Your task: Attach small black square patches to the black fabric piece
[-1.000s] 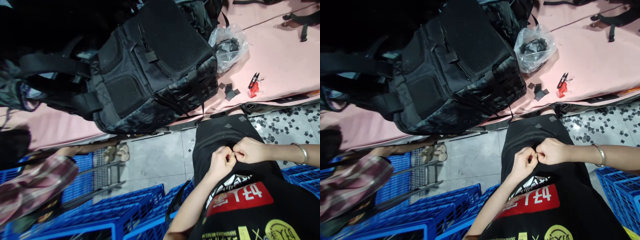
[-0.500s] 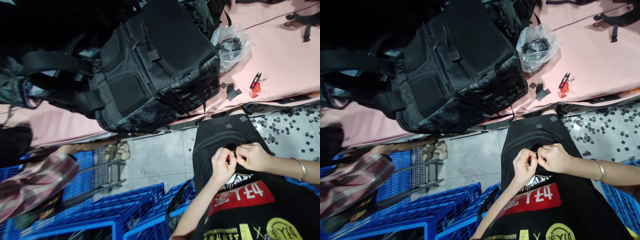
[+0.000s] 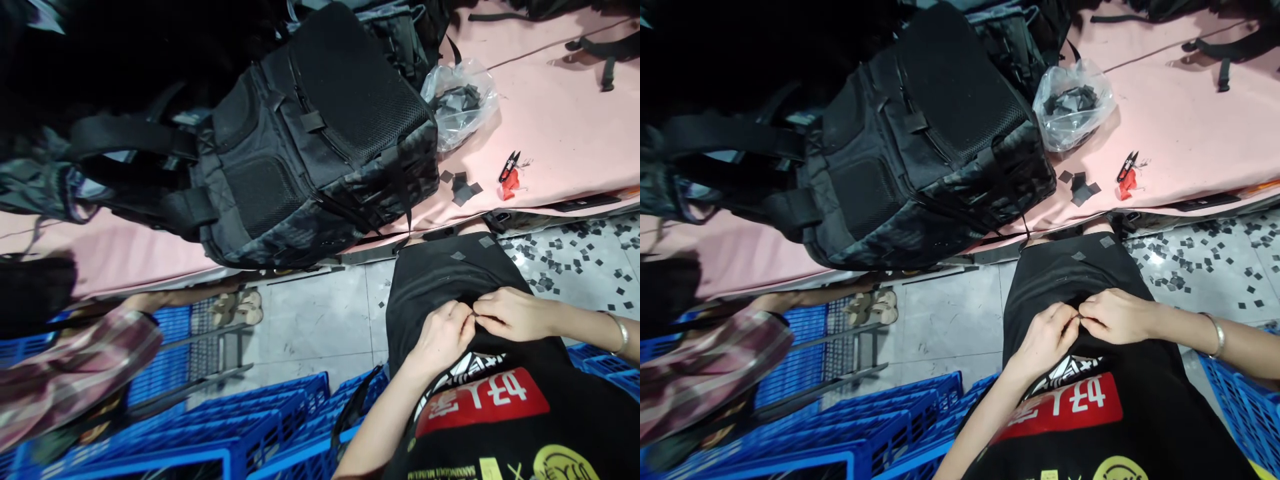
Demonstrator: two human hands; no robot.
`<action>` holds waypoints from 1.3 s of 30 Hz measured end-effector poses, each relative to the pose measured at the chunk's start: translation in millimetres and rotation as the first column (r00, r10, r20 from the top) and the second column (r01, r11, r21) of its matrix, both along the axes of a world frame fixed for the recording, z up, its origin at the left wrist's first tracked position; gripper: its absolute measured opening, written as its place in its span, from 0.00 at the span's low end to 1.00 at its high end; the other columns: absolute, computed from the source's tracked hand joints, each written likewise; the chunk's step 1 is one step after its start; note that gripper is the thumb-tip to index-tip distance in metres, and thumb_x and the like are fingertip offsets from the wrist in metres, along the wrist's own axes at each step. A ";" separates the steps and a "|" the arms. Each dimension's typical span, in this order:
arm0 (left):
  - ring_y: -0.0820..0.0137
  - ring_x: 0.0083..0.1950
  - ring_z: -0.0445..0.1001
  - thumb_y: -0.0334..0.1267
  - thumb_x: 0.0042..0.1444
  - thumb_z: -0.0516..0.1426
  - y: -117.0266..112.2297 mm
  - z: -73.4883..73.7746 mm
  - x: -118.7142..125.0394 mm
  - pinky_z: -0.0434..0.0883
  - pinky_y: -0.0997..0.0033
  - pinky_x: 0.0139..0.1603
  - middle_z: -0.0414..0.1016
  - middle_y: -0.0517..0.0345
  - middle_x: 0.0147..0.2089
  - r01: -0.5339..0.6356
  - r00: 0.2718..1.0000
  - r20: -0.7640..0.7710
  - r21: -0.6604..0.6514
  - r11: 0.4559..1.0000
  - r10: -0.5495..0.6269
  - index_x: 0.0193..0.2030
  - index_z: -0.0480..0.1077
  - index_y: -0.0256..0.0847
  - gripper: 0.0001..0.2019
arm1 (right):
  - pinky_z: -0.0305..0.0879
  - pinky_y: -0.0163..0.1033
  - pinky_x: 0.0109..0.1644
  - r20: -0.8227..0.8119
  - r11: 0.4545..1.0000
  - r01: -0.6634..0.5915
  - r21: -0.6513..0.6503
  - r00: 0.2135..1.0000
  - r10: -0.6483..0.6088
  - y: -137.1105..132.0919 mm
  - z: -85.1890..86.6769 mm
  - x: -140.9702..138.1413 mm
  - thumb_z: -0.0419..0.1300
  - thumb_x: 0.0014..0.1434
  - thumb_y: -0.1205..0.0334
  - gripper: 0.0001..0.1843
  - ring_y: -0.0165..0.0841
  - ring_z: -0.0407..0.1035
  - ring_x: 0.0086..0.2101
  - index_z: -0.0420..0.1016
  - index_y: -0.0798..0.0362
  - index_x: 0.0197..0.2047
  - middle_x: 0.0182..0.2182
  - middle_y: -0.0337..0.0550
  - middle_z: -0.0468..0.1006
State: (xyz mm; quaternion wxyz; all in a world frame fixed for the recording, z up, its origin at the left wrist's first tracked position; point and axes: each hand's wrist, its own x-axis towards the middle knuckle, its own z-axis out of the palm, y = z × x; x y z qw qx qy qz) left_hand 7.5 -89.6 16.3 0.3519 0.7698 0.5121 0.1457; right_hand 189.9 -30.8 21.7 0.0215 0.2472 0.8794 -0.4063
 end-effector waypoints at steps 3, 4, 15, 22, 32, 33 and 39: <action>0.71 0.29 0.67 0.34 0.58 0.45 0.3 8.2 -0.9 0.66 0.72 0.31 0.67 0.56 0.29 0.100 0.994 -0.051 0.069 0.993 -0.097 0.32 0.65 0.39 0.09 | 0.57 0.34 0.32 -0.032 0.991 -0.098 -0.091 0.995 0.095 9.1 6.7 0.1 0.48 0.62 0.59 0.14 0.30 0.67 0.27 0.69 0.55 0.29 0.25 0.41 0.72; 0.71 0.29 0.66 0.34 0.58 0.45 0.8 11.3 -1.8 0.66 0.73 0.30 0.66 0.57 0.28 0.134 0.990 -0.051 0.084 0.987 -0.130 0.31 0.64 0.39 0.09 | 0.57 0.34 0.32 -0.058 0.985 -0.125 -0.121 0.991 0.119 10.8 7.7 -0.5 0.47 0.62 0.59 0.15 0.30 0.67 0.27 0.69 0.55 0.29 0.24 0.41 0.72; 0.78 0.23 0.61 0.32 0.56 0.49 -26.7 13.4 -11.2 0.59 0.78 0.24 0.64 0.60 0.22 0.150 0.930 0.329 0.069 0.986 -0.164 0.23 0.64 0.38 0.11 | 0.53 0.33 0.29 -0.287 0.926 -0.371 -0.077 0.897 0.335 -4.0 21.6 5.9 0.44 0.63 0.66 0.18 0.27 0.62 0.22 0.64 0.53 0.23 0.19 0.37 0.68; 0.77 0.24 0.61 0.40 0.55 0.53 -23.1 2.2 -0.8 0.61 0.77 0.26 0.65 0.60 0.22 -0.488 0.647 0.450 -0.375 0.788 0.615 0.26 0.67 0.37 0.11 | 0.59 0.32 0.29 -0.204 0.932 0.301 -0.201 0.918 -0.340 -12.9 10.2 -2.7 0.45 0.63 0.60 0.16 0.28 0.65 0.24 0.67 0.54 0.28 0.23 0.41 0.70; 0.79 0.24 0.58 0.46 0.51 0.56 5.8 -11.6 6.8 0.61 0.77 0.26 0.69 0.59 0.31 -0.566 0.487 0.454 -0.486 0.665 0.746 0.40 0.69 0.37 0.15 | 0.61 0.32 0.30 -0.193 0.724 0.666 0.178 0.746 -0.638 -20.5 -18.3 -44.4 0.49 0.57 0.65 0.10 0.29 0.65 0.25 0.68 0.53 0.27 0.24 0.42 0.71; 0.79 0.25 0.59 0.46 0.50 0.57 8.4 -10.3 6.1 0.61 0.77 0.27 0.69 0.60 0.32 -0.568 0.528 0.442 -0.451 0.689 0.725 0.40 0.68 0.37 0.15 | 0.61 0.32 0.31 -0.188 0.730 0.645 0.228 0.764 -0.617 -21.1 -20.5 -45.0 0.49 0.57 0.66 0.09 0.29 0.65 0.26 0.69 0.53 0.29 0.25 0.42 0.72; 0.77 0.26 0.62 0.44 0.52 0.56 13.4 -16.6 -2.1 0.63 0.76 0.30 0.68 0.61 0.26 -0.576 0.601 0.387 -0.396 0.715 0.699 0.33 0.69 0.36 0.11 | 0.59 0.31 0.29 -0.166 0.772 0.595 0.225 0.804 -0.571 -15.4 -16.5 -41.8 0.48 0.57 0.66 0.11 0.28 0.64 0.24 0.67 0.53 0.27 0.22 0.40 0.68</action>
